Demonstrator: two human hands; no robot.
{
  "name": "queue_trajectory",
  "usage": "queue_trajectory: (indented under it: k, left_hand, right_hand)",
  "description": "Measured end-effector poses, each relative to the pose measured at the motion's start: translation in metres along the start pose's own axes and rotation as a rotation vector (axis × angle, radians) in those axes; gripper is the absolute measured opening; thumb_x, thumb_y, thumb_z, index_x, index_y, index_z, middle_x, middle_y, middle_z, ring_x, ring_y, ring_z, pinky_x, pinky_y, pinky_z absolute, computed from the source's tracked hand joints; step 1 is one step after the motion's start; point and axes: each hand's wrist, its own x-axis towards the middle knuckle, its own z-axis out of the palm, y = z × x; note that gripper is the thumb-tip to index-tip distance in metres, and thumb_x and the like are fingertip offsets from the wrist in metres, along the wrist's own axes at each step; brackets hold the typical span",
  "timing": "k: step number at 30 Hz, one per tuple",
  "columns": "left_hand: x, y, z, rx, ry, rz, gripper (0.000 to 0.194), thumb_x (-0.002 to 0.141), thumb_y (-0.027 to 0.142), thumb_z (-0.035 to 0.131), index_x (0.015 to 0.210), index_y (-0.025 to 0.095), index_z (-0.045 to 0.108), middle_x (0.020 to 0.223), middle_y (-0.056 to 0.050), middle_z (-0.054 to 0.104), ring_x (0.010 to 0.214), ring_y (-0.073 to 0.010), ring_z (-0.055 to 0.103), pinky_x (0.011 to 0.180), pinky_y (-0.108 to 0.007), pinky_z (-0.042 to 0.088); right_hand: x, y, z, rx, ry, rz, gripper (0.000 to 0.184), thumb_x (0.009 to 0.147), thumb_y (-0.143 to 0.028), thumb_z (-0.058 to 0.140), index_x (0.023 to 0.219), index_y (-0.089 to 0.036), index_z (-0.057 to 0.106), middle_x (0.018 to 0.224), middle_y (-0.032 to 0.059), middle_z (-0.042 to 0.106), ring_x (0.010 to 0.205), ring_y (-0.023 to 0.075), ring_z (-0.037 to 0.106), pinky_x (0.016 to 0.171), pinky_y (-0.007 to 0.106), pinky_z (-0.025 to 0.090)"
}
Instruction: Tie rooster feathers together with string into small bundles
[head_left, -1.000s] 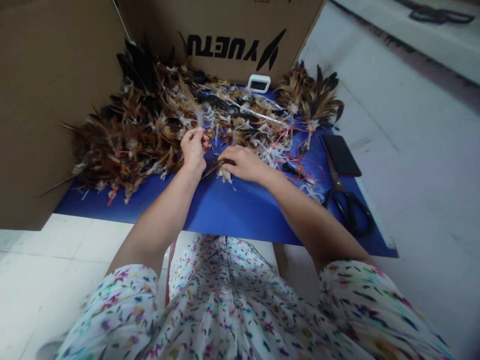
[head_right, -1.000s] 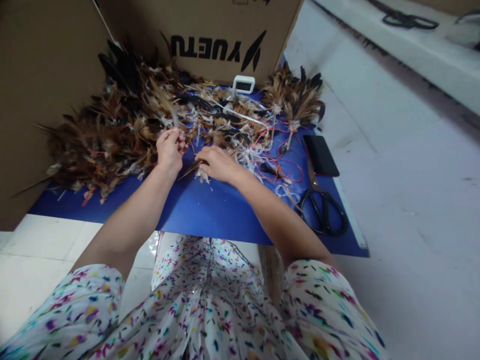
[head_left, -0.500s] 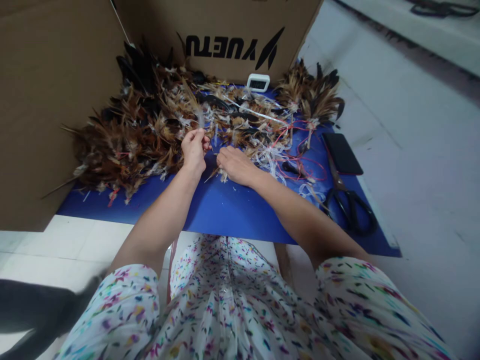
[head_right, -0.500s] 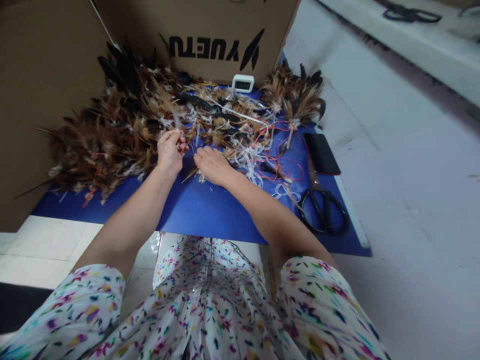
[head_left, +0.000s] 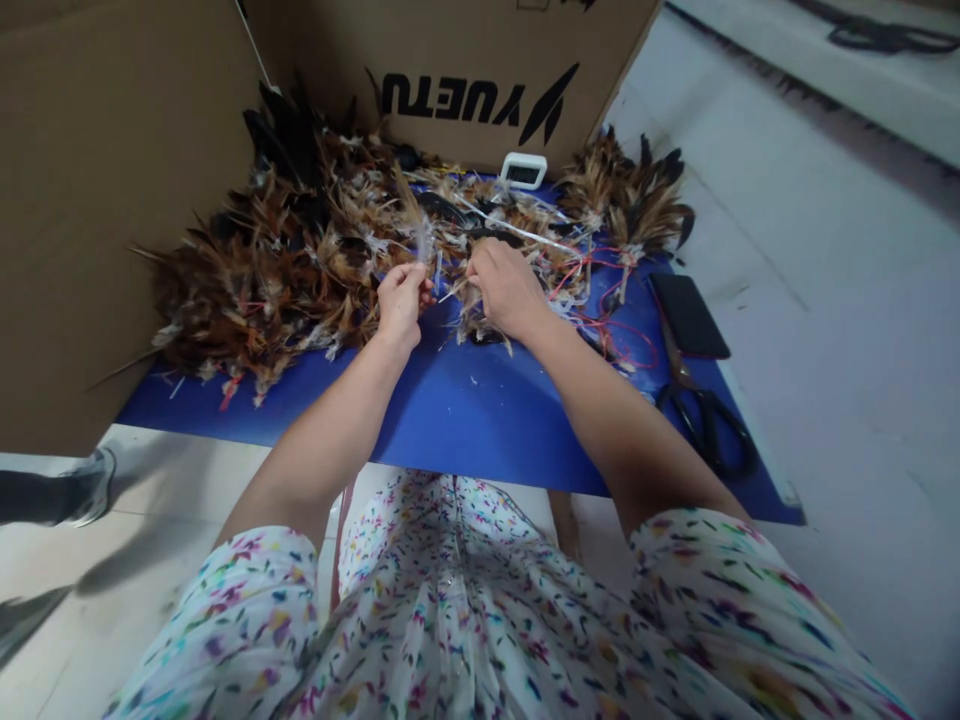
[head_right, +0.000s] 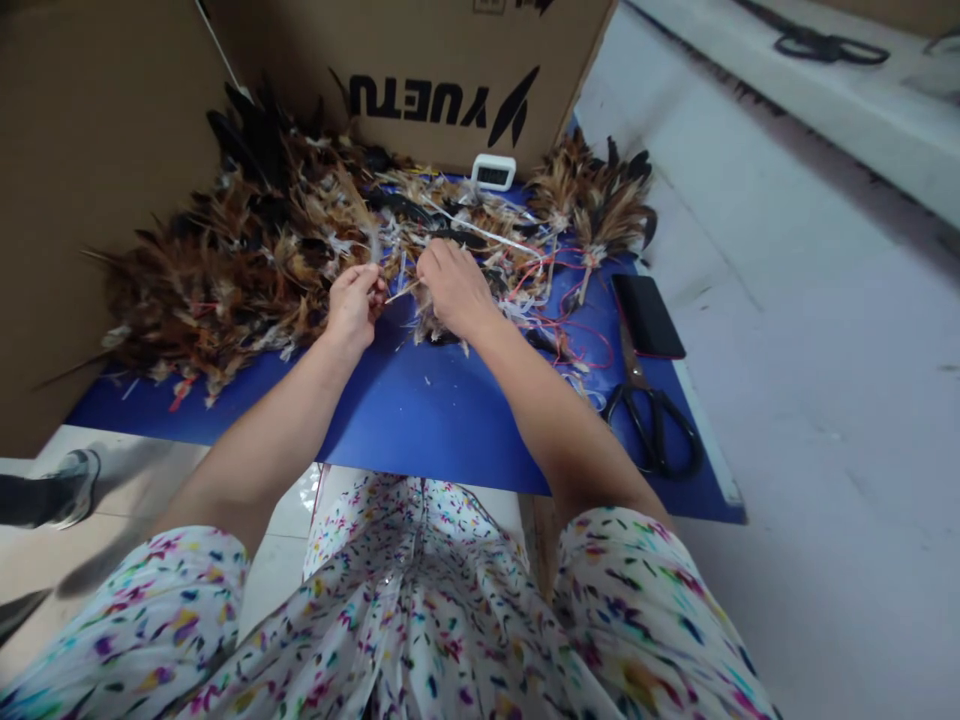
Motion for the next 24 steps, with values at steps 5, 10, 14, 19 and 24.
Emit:
queue_trajectory:
  k: [5, 10, 14, 19, 24]
  left_hand:
    - [0.003, 0.0, -0.002, -0.012, -0.008, 0.041, 0.026, 0.085, 0.035, 0.073, 0.074, 0.019, 0.056, 0.061, 0.004, 0.055, 0.048, -0.0056, 0.045, 0.053, -0.02, 0.044]
    - [0.008, -0.001, -0.004, -0.049, 0.047, 0.048, 0.026, 0.086, 0.034, 0.073, 0.073, 0.019, 0.055, 0.064, 0.003, 0.055, 0.052, -0.0071, 0.047, 0.057, -0.022, 0.045]
    - [0.008, 0.001, -0.004, -0.089, 0.073, 0.07, 0.025, 0.087, 0.032, 0.071, 0.073, 0.019, 0.055, 0.063, 0.004, 0.054, 0.049, -0.006, 0.045, 0.056, -0.021, 0.044]
    - [0.007, 0.004, -0.003, -0.128, 0.116, 0.101, 0.023, 0.089, 0.03, 0.069, 0.074, 0.018, 0.056, 0.06, 0.006, 0.053, 0.045, -0.0043, 0.043, 0.053, -0.018, 0.042]
    - [0.009, 0.004, -0.004, -0.148, 0.118, 0.111, 0.022, 0.09, 0.026, 0.066, 0.073, 0.018, 0.055, 0.058, 0.007, 0.052, 0.043, -0.0034, 0.041, 0.05, -0.016, 0.04]
  right_hand:
    - [-0.004, 0.011, -0.007, -0.029, -0.001, -0.016, 0.037, 0.103, -0.031, 0.026, 0.107, -0.021, 0.061, 0.114, 0.0151, 0.061, 0.109, 0.0326, 0.051, 0.094, 0.051, 0.039]
    - [-0.026, 0.015, -0.007, -0.101, -0.121, -0.036, 0.027, 0.095, -0.019, 0.039, 0.1, -0.018, 0.065, 0.103, 0.0148, 0.065, 0.102, 0.032, 0.053, 0.089, 0.049, 0.039]
    - [-0.023, 0.007, -0.007, -0.018, -0.132, 0.024, 0.033, 0.088, -0.008, 0.039, 0.102, -0.016, 0.068, 0.108, 0.0142, 0.067, 0.103, 0.0293, 0.055, 0.091, 0.047, 0.042]
    - [0.013, -0.007, -0.002, 0.003, -0.19, 0.15, 0.027, 0.092, -0.015, 0.047, 0.101, -0.012, 0.072, 0.107, 0.0151, 0.07, 0.107, 0.0291, 0.061, 0.099, 0.044, 0.045]
    - [0.039, -0.014, 0.016, -0.053, -0.342, 0.276, 0.023, 0.092, -0.026, 0.06, 0.104, -0.011, 0.073, 0.114, 0.0179, 0.069, 0.107, 0.0308, 0.064, 0.096, 0.044, 0.049]
